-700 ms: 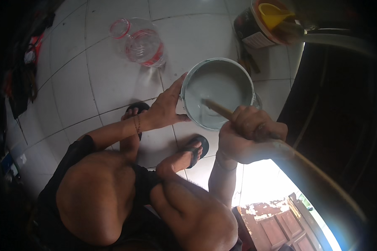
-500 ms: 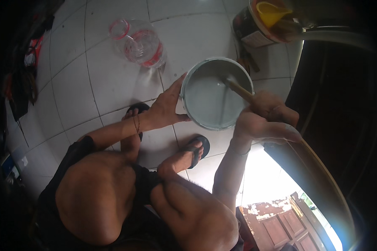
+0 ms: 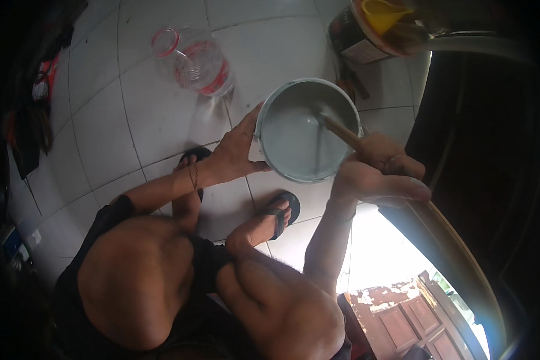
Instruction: The person mixes a light-colored liquid in a bucket using a wooden stick. They then walk to a balcony to retrieve a second bucket, return indoors, and pour water from a plastic bottle into the second bucket. Finally, they pour the contents of the first bucket into the second and stir the combined mixture.
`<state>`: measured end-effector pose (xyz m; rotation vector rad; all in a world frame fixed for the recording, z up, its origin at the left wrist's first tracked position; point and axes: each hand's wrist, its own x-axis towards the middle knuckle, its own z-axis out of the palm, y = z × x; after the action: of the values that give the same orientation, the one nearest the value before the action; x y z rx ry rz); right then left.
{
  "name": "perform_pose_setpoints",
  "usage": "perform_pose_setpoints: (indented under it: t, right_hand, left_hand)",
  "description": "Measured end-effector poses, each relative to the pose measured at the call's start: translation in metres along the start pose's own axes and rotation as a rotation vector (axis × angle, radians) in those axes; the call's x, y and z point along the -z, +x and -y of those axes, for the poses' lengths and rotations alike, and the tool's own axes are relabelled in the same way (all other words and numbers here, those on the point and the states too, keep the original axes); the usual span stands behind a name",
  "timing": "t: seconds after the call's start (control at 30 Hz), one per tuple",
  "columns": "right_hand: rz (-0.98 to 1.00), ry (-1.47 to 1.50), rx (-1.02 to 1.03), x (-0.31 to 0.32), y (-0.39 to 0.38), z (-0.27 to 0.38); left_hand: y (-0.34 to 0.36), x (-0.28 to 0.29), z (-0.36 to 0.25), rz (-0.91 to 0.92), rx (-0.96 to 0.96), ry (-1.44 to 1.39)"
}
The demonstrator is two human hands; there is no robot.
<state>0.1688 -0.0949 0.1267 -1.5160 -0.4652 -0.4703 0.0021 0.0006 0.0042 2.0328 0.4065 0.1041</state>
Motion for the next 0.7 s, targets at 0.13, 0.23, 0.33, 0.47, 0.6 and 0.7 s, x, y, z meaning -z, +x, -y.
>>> perform_pose_setpoints:
  t: [0.13,0.23,0.33,0.47,0.6,0.7]
  right_hand:
    - [0.179,0.149,-0.209,0.033,0.000,0.018]
    - [0.202,0.295,-0.235,0.021,-0.023,0.029]
    - [0.158,0.391,-0.128,-0.003,-0.026,0.019]
    - [0.022,0.078,0.011,-0.007,0.006,-0.009]
    - [-0.007,0.011,-0.103,0.014,0.022,0.006]
    - [0.139,0.128,-0.253,0.029,0.000,0.028]
  left_hand:
    - [0.000,0.000,0.002,0.005,-0.006,-0.025]
    - [-0.001,0.001,0.002,0.012,0.000,-0.054]
    - [0.001,-0.002,0.003,-0.022,-0.031,-0.035]
    - [0.001,0.003,-0.003,0.009,0.000,0.006]
    - [0.002,0.005,-0.001,0.040,0.005,-0.020]
    - [-0.001,0.003,0.002,0.042,0.010,-0.022]
